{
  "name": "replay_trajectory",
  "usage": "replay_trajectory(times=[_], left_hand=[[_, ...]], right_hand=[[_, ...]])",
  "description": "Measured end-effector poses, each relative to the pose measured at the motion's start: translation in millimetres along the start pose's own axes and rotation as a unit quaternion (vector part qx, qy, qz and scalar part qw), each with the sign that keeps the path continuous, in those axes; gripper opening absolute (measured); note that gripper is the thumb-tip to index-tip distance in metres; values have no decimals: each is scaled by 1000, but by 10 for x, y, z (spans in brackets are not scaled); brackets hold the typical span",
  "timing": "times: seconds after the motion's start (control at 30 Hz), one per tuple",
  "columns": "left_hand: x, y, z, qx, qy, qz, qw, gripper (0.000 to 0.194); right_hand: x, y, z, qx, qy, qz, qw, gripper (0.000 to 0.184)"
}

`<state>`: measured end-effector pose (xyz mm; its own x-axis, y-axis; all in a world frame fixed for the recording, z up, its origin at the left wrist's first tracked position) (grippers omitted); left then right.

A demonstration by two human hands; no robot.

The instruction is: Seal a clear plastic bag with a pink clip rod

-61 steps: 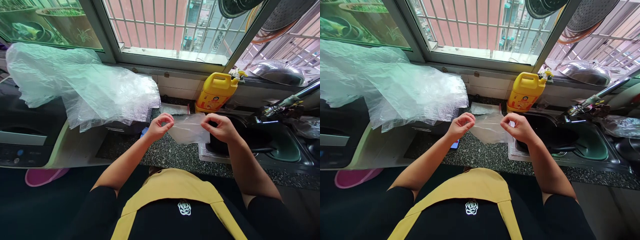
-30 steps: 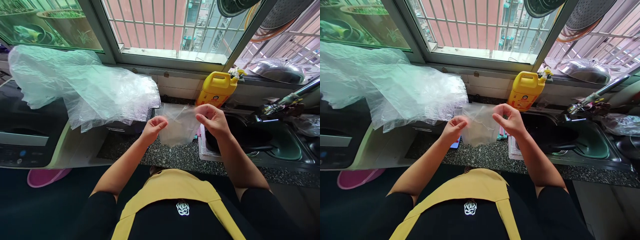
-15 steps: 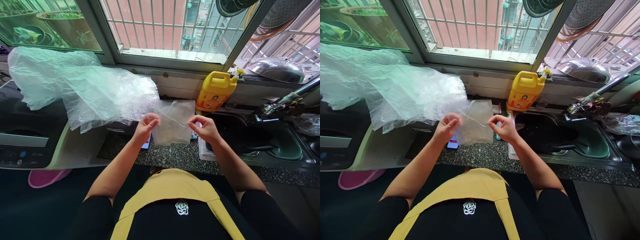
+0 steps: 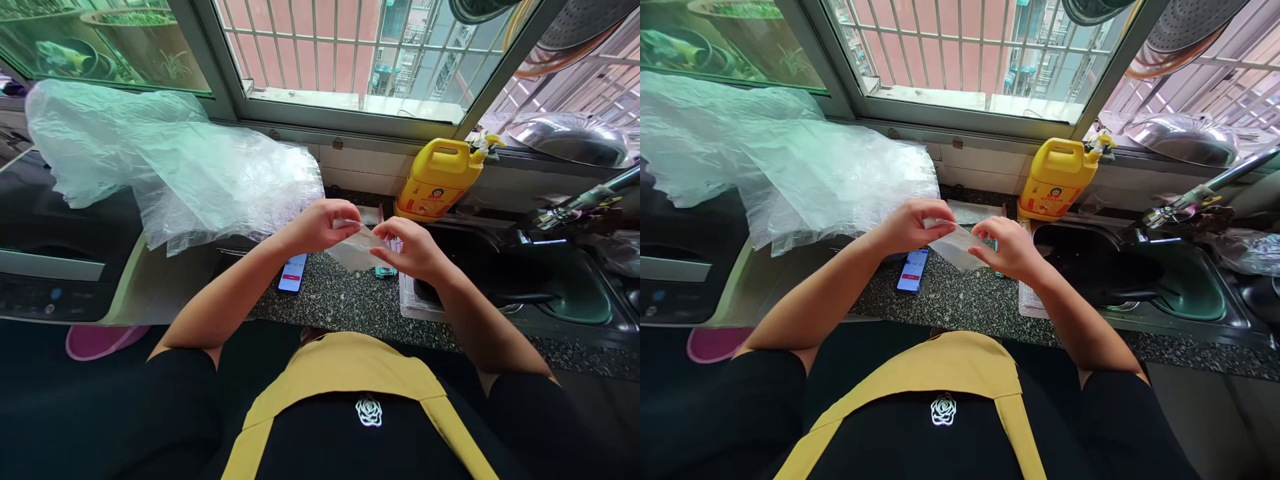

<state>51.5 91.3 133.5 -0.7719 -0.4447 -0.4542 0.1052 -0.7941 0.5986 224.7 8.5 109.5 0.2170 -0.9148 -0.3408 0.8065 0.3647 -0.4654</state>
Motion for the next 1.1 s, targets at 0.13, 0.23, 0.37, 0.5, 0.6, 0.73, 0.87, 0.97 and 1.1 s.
replay_trajectory(times=[0.13,0.23,0.37,0.5,0.6,0.73,0.87,0.97,1.1], left_hand=[[131,-113,31,53,60,41,996,13],[177,-172,27,82,83,70,991,13],[173,-170,-15,91,90,96,987,13],[133,-116,-55,71,84,72,991,13],[148,-79,-95,29,96,28,995,13],[296,-5,-209,-36,143,-25,989,11],[503,72,-384,-91,198,-53,975,9],[616,96,-517,-146,249,-88,953,21],[662,89,-675,-273,290,-134,907,26]], right_hand=[[164,225,-79,-9,13,-66,998,11],[244,313,-92,-38,26,-77,996,19],[211,251,-10,-55,56,-51,996,14],[52,124,16,-36,64,-29,997,17],[-62,79,-39,-8,40,-37,999,7],[-114,76,-67,-12,32,-81,996,11],[-84,70,-37,-26,33,-138,990,9],[-73,56,-33,-58,35,-171,983,7],[-108,63,-72,-108,44,-204,972,6]])
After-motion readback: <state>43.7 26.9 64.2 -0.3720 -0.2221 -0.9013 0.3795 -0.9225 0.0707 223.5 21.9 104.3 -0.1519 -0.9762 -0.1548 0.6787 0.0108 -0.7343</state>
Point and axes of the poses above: each hand's wrist, its own x-axis away from the middle knuckle, its own z-axis out of the back of the hand, y = z × x, the point moved 2 cm from there along -x, towards the middle knuckle, and after that the axes turned 3 degrees about -z, right-handed, at the moved point
